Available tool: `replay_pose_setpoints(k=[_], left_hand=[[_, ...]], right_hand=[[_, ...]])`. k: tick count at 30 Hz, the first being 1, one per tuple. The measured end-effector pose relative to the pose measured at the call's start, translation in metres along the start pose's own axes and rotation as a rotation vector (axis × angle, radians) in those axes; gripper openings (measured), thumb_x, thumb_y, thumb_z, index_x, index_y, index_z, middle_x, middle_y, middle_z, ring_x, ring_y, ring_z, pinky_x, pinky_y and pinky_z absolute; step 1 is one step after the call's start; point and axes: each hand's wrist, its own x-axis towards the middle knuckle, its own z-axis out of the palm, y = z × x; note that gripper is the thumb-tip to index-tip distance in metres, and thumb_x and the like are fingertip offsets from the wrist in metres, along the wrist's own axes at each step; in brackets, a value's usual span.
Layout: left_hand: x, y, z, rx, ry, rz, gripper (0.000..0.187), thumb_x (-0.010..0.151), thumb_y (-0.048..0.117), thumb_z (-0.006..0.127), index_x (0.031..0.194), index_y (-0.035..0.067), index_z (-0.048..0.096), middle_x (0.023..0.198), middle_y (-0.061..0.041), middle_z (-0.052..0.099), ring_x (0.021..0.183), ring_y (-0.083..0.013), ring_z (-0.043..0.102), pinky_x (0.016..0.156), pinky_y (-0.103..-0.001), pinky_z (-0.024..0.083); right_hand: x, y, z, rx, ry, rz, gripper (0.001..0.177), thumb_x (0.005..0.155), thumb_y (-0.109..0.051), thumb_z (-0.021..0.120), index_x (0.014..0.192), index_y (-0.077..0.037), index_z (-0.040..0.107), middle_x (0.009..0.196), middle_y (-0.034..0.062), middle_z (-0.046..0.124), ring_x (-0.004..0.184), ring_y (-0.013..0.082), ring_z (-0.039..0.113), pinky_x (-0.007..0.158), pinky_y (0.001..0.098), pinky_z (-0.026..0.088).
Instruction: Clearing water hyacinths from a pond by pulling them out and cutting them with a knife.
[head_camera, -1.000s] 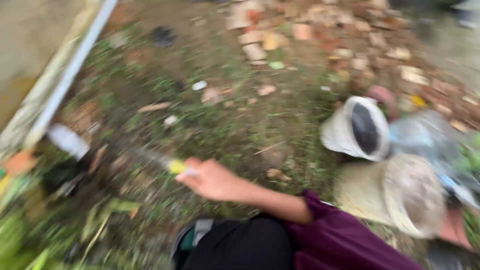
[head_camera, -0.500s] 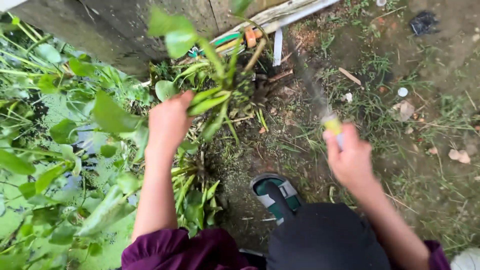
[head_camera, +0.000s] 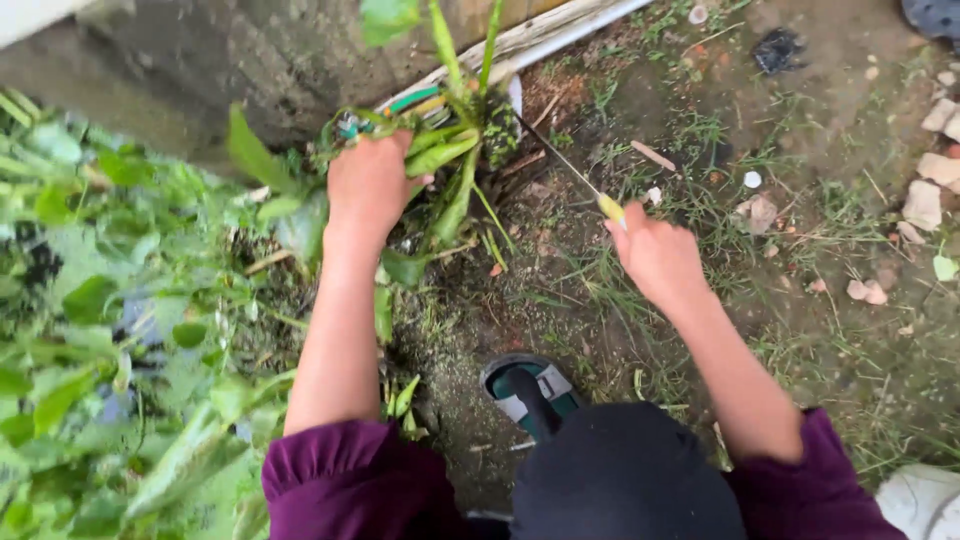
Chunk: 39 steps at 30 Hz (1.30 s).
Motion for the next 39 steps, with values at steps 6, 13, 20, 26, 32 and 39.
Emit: replay_pose_setpoints(k=[6,13,20,26,32,39], left_hand=[[0.004,0.007,0.009,-0.123,-0.090,-0.075,0.039,0.089,0.037,0.077,0.117,0.010,0.069,0.092,-0.023,0.073,0.089,-0.0478,0.072,0.076,-0.060,0.058],[0.007,0.029,0.001,-0.138,-0.195,-0.210,0.042,0.097,0.047,0.071,0.103,0.007,0.061,0.084,-0.006,0.069,0.070,-0.0198,0.066,0.066,-0.035,0.062],[-0.003,0.027,-0.001,-0.144,-0.093,-0.222,0.044,0.092,0.042,0.077,0.113,0.005,0.065,0.096,-0.015,0.074,0.089,-0.0334,0.072,0.076,-0.050,0.061],[-0.018,0.013,-0.018,-0.138,-0.198,-0.309,0.041,0.099,0.037,0.070,0.124,0.007,0.060,0.088,-0.007,0.070,0.075,-0.0222,0.069,0.066,-0.038,0.064],[-0.093,-0.034,-0.120,0.026,-0.149,-0.394,0.037,0.106,0.043,0.068,0.117,0.008,0.062,0.072,-0.003,0.061,0.054,-0.0141,0.054,0.040,-0.026,0.047],[-0.213,-0.160,-0.111,-0.258,0.175,-0.103,0.046,0.109,0.002,0.085,0.131,-0.014,0.048,0.113,-0.027,0.056,0.094,-0.0356,0.055,0.075,-0.041,0.043]], right_hand=[[-0.025,0.024,-0.023,0.520,0.124,0.218,0.022,0.109,-0.013,0.057,0.105,0.008,0.063,0.067,0.0243,0.065,0.060,0.0374,0.068,0.057,0.0442,0.049],[-0.048,0.007,-0.052,1.907,0.623,-0.301,0.027,0.114,-0.028,0.044,0.129,-0.012,0.061,0.117,0.0089,0.068,0.082,0.0194,0.062,0.065,0.0301,0.050],[-0.016,-0.052,0.062,0.527,-0.264,0.202,0.033,0.110,-0.025,0.043,0.115,0.006,0.053,0.068,0.0095,0.064,0.039,0.0164,0.055,0.027,0.0287,0.045],[-0.031,0.008,0.060,0.677,-0.284,0.286,0.039,0.106,-0.045,0.042,0.094,-0.009,0.051,0.072,0.0059,0.059,0.060,0.0224,0.058,0.057,0.0380,0.040],[-0.035,0.027,0.018,0.726,-0.310,0.493,0.027,0.114,-0.027,0.043,0.106,-0.003,0.053,0.072,0.0051,0.057,0.055,0.0150,0.054,0.045,0.0289,0.046],[-0.002,-0.059,0.009,0.700,-0.624,0.614,0.030,0.112,-0.025,0.042,0.130,-0.003,0.052,0.078,0.0061,0.057,0.050,0.0122,0.044,0.040,0.0234,0.038]])
